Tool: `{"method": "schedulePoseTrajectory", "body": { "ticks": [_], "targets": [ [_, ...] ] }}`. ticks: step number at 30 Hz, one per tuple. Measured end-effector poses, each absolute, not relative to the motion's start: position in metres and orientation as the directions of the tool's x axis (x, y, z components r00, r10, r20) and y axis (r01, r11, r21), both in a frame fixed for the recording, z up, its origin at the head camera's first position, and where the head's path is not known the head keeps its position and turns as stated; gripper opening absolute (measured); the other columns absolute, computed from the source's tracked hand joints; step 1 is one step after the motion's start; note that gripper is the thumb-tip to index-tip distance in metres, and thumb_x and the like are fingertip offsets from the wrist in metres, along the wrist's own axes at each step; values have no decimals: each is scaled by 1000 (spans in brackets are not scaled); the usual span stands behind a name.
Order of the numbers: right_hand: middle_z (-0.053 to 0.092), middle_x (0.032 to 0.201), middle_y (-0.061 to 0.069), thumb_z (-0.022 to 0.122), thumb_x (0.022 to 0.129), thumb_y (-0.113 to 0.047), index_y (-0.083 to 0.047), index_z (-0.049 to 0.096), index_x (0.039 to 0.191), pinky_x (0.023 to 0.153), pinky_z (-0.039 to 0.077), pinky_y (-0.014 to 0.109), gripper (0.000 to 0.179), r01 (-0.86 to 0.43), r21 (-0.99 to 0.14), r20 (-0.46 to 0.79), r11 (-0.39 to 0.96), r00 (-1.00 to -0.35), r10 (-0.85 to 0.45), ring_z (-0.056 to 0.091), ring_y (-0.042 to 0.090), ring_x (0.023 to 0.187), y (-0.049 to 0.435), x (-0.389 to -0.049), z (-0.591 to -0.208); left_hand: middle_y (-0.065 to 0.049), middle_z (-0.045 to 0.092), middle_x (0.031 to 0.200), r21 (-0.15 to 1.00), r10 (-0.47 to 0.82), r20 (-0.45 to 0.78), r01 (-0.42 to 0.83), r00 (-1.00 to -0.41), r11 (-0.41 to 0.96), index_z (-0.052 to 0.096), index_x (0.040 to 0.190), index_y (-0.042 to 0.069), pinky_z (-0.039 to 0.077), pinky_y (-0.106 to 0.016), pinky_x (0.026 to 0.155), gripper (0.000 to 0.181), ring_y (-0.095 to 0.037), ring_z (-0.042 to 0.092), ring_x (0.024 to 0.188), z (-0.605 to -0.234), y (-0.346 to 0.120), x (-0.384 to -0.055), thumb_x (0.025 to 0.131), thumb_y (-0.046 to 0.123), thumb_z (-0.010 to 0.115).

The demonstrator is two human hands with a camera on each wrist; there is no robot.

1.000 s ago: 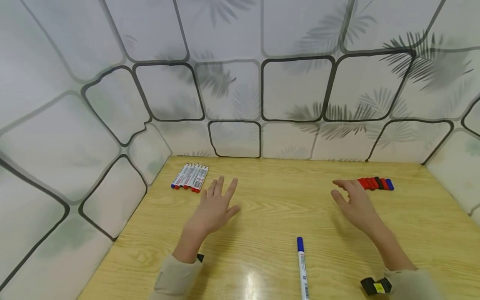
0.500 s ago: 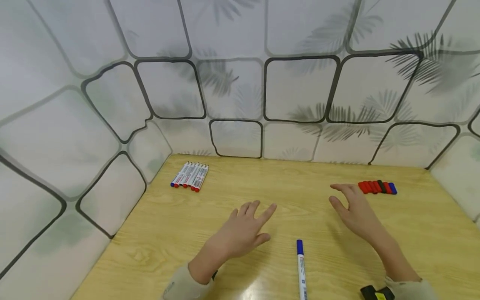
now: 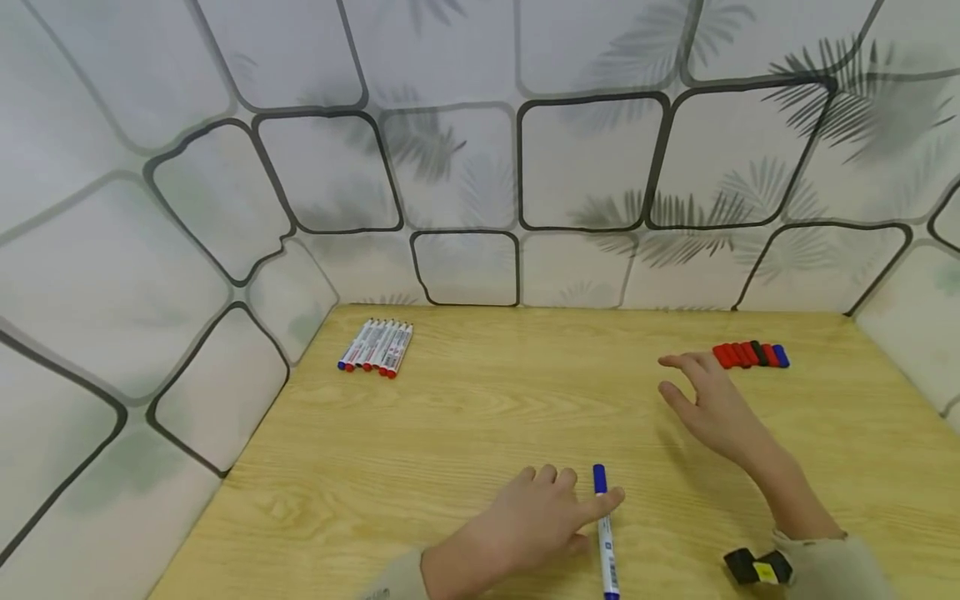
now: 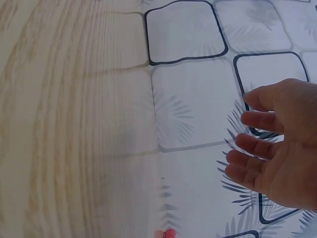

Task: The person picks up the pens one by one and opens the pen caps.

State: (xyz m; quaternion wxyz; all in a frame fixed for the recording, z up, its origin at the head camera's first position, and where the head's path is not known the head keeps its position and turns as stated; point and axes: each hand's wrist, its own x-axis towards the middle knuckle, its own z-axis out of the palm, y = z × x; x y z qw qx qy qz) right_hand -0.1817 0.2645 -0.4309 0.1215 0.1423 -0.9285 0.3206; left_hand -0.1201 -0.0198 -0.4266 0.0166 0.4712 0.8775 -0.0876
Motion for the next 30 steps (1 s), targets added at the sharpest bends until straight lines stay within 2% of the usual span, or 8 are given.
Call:
{"method": "schedulePoseTrajectory", "body": {
  "ticks": [7, 13, 15, 18, 22, 26, 30],
  "targets": [
    [42, 131, 31, 55, 103, -16, 6, 51, 133, 89, 41, 67, 37, -323, -562, 251, 762, -944, -214, 45, 49, 117, 264, -181, -430, 8, 63, 113, -171, 840, -177, 857, -512, 486, 42, 146, 50, 51, -26, 82, 54, -10, 59, 98, -432, -5, -119, 93, 59, 51],
    [42, 132, 29, 55, 103, -17, 4, 51, 134, 89, 42, 65, 38, -321, -559, 226, 765, -946, -232, 45, 47, 117, 265, -179, -431, 7, 62, 117, -127, 808, -274, 852, -522, 507, 43, 145, 51, 52, -29, 87, 49, -11, 59, 100, -439, 1, -121, 97, 58, 47],
    [42, 132, 29, 55, 103, -17, 4, 51, 134, 89, 42, 64, 38, -322, -560, 222, 764, -946, -236, 46, 46, 116, 265, -178, -430, 7, 61, 120, -110, 796, -292, 845, -530, 523, 47, 143, 48, 51, -30, 88, 46, -12, 59, 104, -440, 0, -122, 98, 56, 48],
    [43, 131, 28, 55, 103, -17, 4, 51, 134, 88, 42, 63, 38, -325, -565, 218, 759, -945, -242, 46, 45, 116, 265, -177, -431, 7, 60, 117, -92, 793, -296, 842, -533, 531, 57, 134, 42, 50, -27, 82, 38, -9, 57, 98, -441, -2, -123, 98, 54, 50],
    [43, 132, 28, 55, 103, -17, 4, 51, 134, 90, 41, 64, 38, -327, -572, 214, 752, -945, -248, 46, 46, 118, 265, -178, -432, 6, 58, 112, -78, 800, -287, 845, -527, 529, 61, 126, 35, 47, -24, 76, 33, -8, 53, 91, -439, -6, -125, 99, 52, 51],
    [43, 132, 28, 56, 103, -17, 3, 52, 133, 91, 41, 65, 37, -334, -568, 215, 753, -942, -256, 46, 47, 118, 265, -179, -432, 4, 60, 116, -78, 799, -291, 845, -526, 528, 61, 127, 31, 49, -24, 79, 34, -9, 56, 95, -438, -8, -128, 99, 50, 54],
    [44, 132, 27, 56, 103, -17, 2, 53, 133, 91, 41, 64, 37, -330, -558, 199, 761, -944, -263, 47, 46, 119, 265, -177, -431, 1, 62, 117, -108, 787, -281, 833, -549, 543, 62, 122, 27, 51, -25, 82, 33, -11, 59, 100, -438, -8, -129, 98, 49, 57]
  ]
}}
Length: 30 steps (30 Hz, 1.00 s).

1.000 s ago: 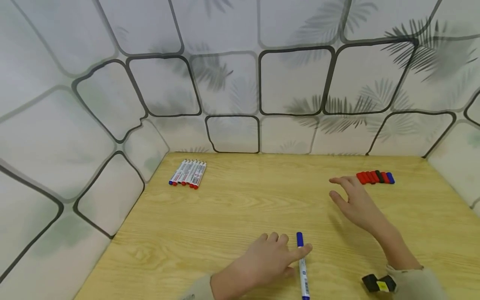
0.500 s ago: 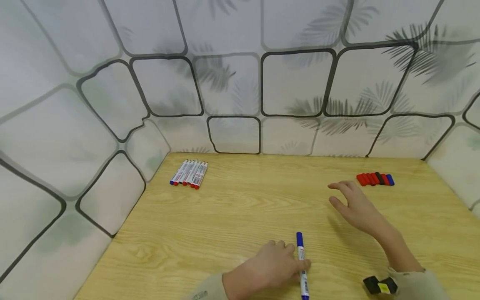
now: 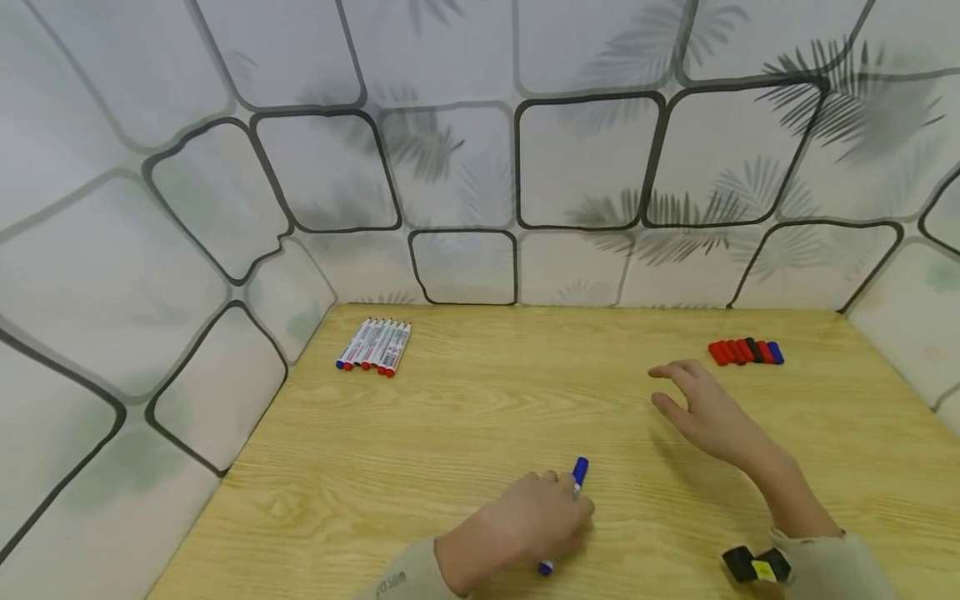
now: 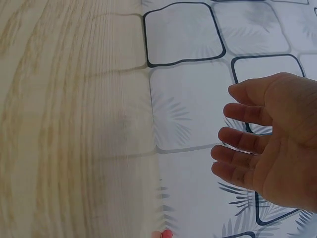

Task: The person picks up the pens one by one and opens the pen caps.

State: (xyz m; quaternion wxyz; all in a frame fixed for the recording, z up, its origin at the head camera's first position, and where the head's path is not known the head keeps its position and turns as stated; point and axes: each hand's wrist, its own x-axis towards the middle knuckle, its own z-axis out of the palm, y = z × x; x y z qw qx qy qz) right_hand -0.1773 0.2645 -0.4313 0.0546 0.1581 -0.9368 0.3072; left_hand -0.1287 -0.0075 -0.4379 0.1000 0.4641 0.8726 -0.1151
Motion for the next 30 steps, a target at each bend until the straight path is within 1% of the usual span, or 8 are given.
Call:
{"method": "schedulePoseTrajectory", "body": {
  "ticks": [4, 7, 9, 14, 18, 25, 27, 30],
  "targets": [
    [45, 133, 25, 56, 103, -18, 1, 54, 133, 94, 41, 64, 36, -339, -541, 191, 769, -941, -280, 46, 45, 121, 261, -176, -430, 1, 61, 113, -137, 772, -264, 815, -578, 563, 62, 119, 25, 52, -24, 76, 23, -12, 59, 96, -439, -9, -129, 97, 31, 64],
    [47, 132, 23, 56, 103, -18, 0, 54, 133, 95, 42, 64, 36, -355, -529, 185, 771, -935, -304, 46, 44, 123, 258, -175, -431, 1, 60, 110, -132, 759, -269, 803, -593, 581, 63, 118, 26, 51, -24, 69, 26, -13, 59, 90, -439, -11, -129, 94, 16, 67],
    [49, 131, 20, 56, 102, -18, -1, 53, 134, 96, 43, 62, 36, -367, -520, 176, 771, -929, -324, 48, 42, 123, 254, -174, -432, 0, 59, 109, -109, 745, -283, 792, -604, 601, 63, 117, 26, 51, -24, 66, 29, -13, 59, 87, -439, -12, -130, 93, 12, 68],
    [54, 130, 16, 59, 101, -18, -3, 54, 136, 94, 48, 57, 38, -394, -518, 108, 759, -911, -399, 53, 38, 121, 239, -169, -431, -3, 60, 114, -31, 708, -313, 752, -633, 658, 60, 124, 25, 54, -28, 67, 37, -17, 62, 94, -438, -15, -137, 93, 7, 67],
    [57, 130, 15, 57, 102, -25, -4, 53, 137, 90, 51, 52, 41, -426, -559, 18, 712, -864, -503, 57, 36, 116, 226, -162, -428, -2, 61, 116, 17, 702, -314, 735, -639, 677, 56, 127, 23, 54, -28, 70, 45, -17, 62, 99, -435, -20, -143, 90, 2, 69],
    [60, 128, 7, 55, 103, -34, -6, 54, 136, 88, 52, 44, 44, -434, -648, -125, 626, -750, -649, 60, 25, 110, 211, -160, -433, -1, 59, 104, -12, 749, -202, 766, -632, 643, 51, 122, 18, 46, -20, 59, 37, -12, 54, 83, -426, -31, -153, 92, 4, 68],
    [61, 127, 4, 55, 103, -35, -7, 55, 136, 88, 52, 42, 43, -429, -655, -150, 622, -733, -663, 61, 22, 110, 209, -161, -435, -1, 58, 101, 2, 766, -166, 776, -621, 630, 51, 121, 18, 44, -20, 57, 31, -11, 52, 80, -423, -33, -154, 95, 5, 64],
    [62, 126, 0, 55, 103, -35, -10, 56, 135, 89, 52, 39, 41, -425, -664, -159, 616, -724, -671, 61, 17, 110, 209, -160, -437, -1, 58, 103, 10, 798, -121, 803, -590, 596, 50, 125, 18, 43, -18, 59, 32, -10, 51, 81, -421, -35, -154, 97, 7, 62]
  ]
}}
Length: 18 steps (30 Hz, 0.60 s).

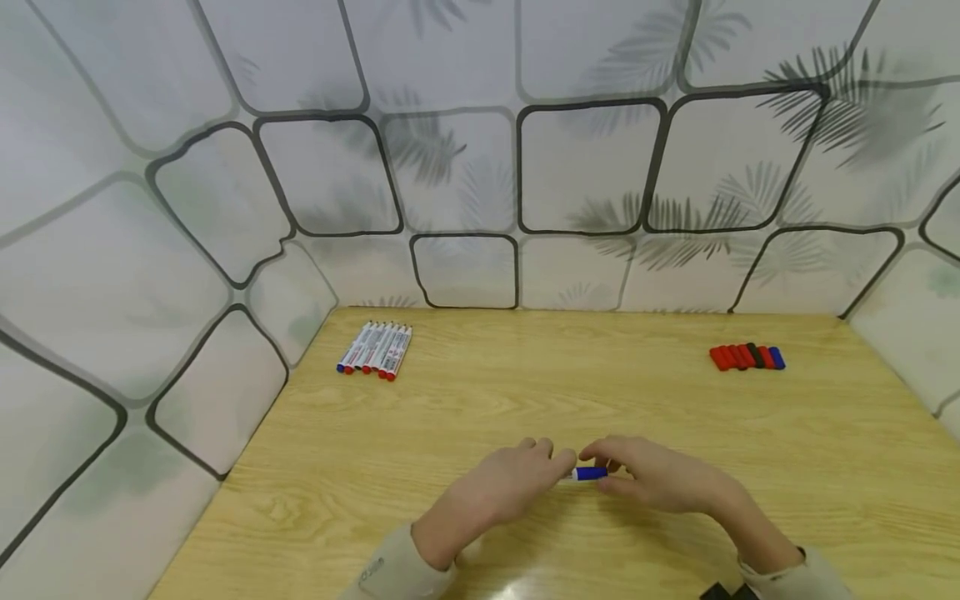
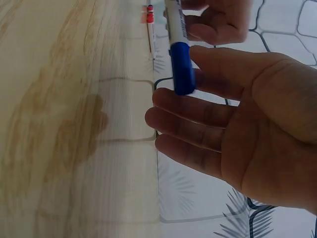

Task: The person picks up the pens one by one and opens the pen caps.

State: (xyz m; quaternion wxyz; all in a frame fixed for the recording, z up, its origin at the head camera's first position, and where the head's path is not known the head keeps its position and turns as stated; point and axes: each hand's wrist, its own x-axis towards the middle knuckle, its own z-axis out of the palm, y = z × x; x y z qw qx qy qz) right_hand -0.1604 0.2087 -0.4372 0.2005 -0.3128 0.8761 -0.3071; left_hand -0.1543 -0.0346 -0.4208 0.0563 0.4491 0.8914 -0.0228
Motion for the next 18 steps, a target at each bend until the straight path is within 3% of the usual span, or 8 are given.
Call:
{"method": "schedulePoseTrajectory", "body": {
  "ticks": [3, 10, 18],
  "targets": [
    [64, 123, -2, 53, 104, -31, -12, 59, 132, 86, 53, 33, 35, -425, -686, -134, 590, -723, -678, 62, 12, 106, 209, -160, -438, -2, 58, 104, -22, 835, -57, 837, -547, 547, 49, 128, 18, 41, -18, 59, 33, -11, 51, 82, -421, -34, -155, 98, 8, 60],
    [65, 98, -1, 50, 105, -16, -6, 63, 120, 66, 47, 24, 22, -438, -709, -96, 553, -717, -691, 53, 3, 76, 208, -162, -432, 3, 60, 102, -218, 874, 100, 846, -476, 486, 53, 123, 19, 41, -17, 62, 24, -9, 56, 86, -419, -35, -158, 100, 19, 60],
    [64, 94, -1, 47, 105, -8, -3, 62, 116, 68, 48, 27, 19, -465, -660, -57, 590, -752, -656, 58, 10, 81, 211, -161, -433, 5, 58, 99, -339, 847, 168, 778, -504, 530, 56, 118, 21, 37, -17, 59, 24, -8, 51, 80, -424, -28, -160, 97, 21, 65]
  ]
}}
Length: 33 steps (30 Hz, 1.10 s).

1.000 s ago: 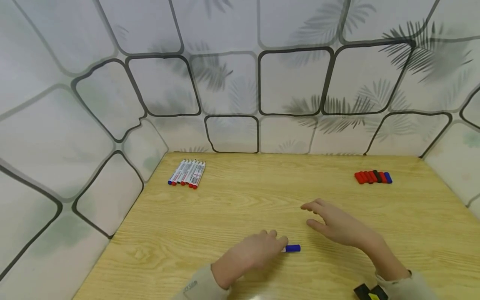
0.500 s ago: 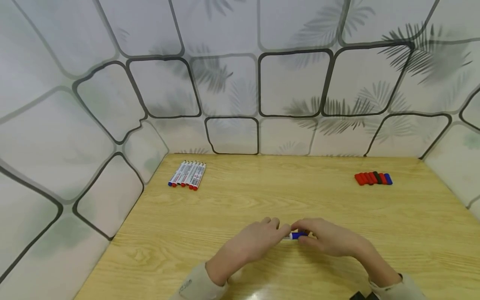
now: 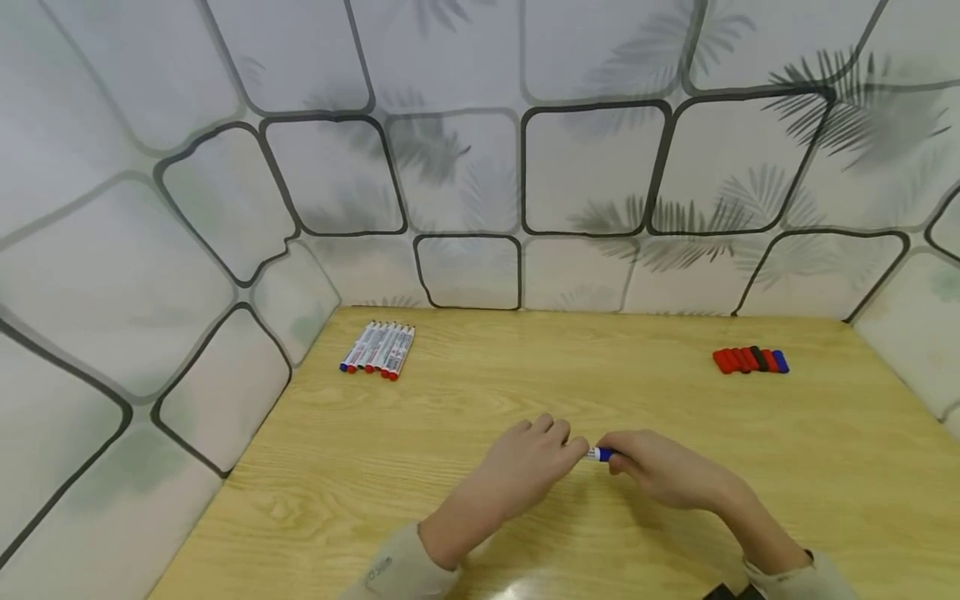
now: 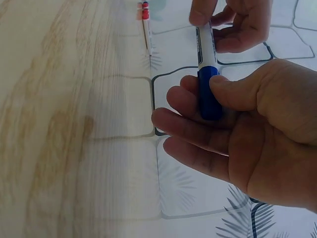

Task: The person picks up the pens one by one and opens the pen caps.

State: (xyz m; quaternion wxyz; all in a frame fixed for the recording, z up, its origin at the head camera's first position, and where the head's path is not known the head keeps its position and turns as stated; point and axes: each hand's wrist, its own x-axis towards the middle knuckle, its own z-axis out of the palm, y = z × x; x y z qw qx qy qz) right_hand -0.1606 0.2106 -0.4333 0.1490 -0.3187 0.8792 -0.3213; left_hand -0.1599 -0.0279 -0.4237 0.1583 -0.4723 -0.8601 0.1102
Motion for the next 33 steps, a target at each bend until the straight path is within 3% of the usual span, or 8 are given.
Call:
{"method": "schedulePoseTrajectory", "body": {
  "ticks": [5, 8, 13, 17, 22, 27, 30, 33],
  "targets": [
    [65, 97, 0, 47, 105, -9, -2, 61, 120, 69, 49, 27, 21, -444, -666, -86, 599, -752, -653, 59, 10, 84, 211, -159, -437, 5, 59, 98, -364, 834, 196, 751, -516, 550, 58, 117, 23, 38, -17, 56, 25, -9, 49, 76, -429, -26, -159, 94, 20, 69],
    [65, 104, 0, 52, 103, -13, -4, 60, 123, 72, 51, 30, 24, -452, -611, -77, 650, -783, -617, 58, 9, 88, 208, -153, -438, 6, 59, 98, -385, 830, 200, 737, -520, 555, 60, 117, 25, 38, -17, 56, 26, -8, 48, 75, -429, -25, -157, 93, 22, 70],
    [63, 122, 5, 56, 102, -15, -5, 57, 133, 86, 53, 40, 33, -460, -514, -46, 724, -828, -558, 62, 22, 109, 203, -139, -442, 6, 60, 103, -379, 828, 155, 742, -538, 553, 60, 121, 26, 43, -17, 62, 28, -9, 53, 82, -430, -23, -153, 94, 25, 68],
    [63, 123, 6, 53, 103, -15, -5, 55, 136, 85, 54, 39, 34, -464, -499, -20, 732, -838, -545, 62, 22, 109, 197, -136, -444, 5, 61, 105, -368, 817, 159, 735, -554, 570, 61, 121, 25, 44, -18, 63, 25, -9, 56, 84, -431, -27, -152, 96, 27, 65],
    [64, 122, 6, 52, 104, -16, -5, 55, 136, 80, 54, 36, 34, -480, -489, 7, 728, -837, -548, 62, 18, 104, 192, -138, -444, 4, 62, 104, -381, 824, 213, 732, -524, 564, 62, 119, 22, 45, -18, 64, 23, -10, 56, 86, -430, -33, -154, 97, 26, 64],
    [63, 104, -2, 51, 104, -15, -8, 56, 127, 67, 46, 26, 25, -512, -480, 62, 712, -830, -555, 52, 4, 83, 189, -146, -443, 6, 62, 103, -412, 823, 284, 713, -492, 568, 62, 115, 22, 46, -17, 67, 19, -9, 57, 88, -424, -37, -159, 97, 26, 64],
    [52, 86, -8, 50, 104, -12, -8, 56, 121, 60, 38, 22, 18, -505, -489, 59, 711, -832, -551, 43, 1, 70, 190, -148, -441, 7, 62, 102, -410, 829, 302, 721, -470, 558, 63, 114, 22, 46, -17, 68, 18, -8, 57, 89, -422, -38, -161, 97, 25, 64],
    [45, 78, -9, 49, 104, -10, -8, 56, 116, 57, 36, 21, 14, -515, -470, 80, 717, -834, -546, 39, -1, 65, 192, -148, -437, 6, 61, 105, -426, 834, 307, 717, -458, 551, 62, 116, 22, 48, -19, 74, 19, -10, 58, 94, -418, -38, -164, 97, 24, 64]
  ]
}}
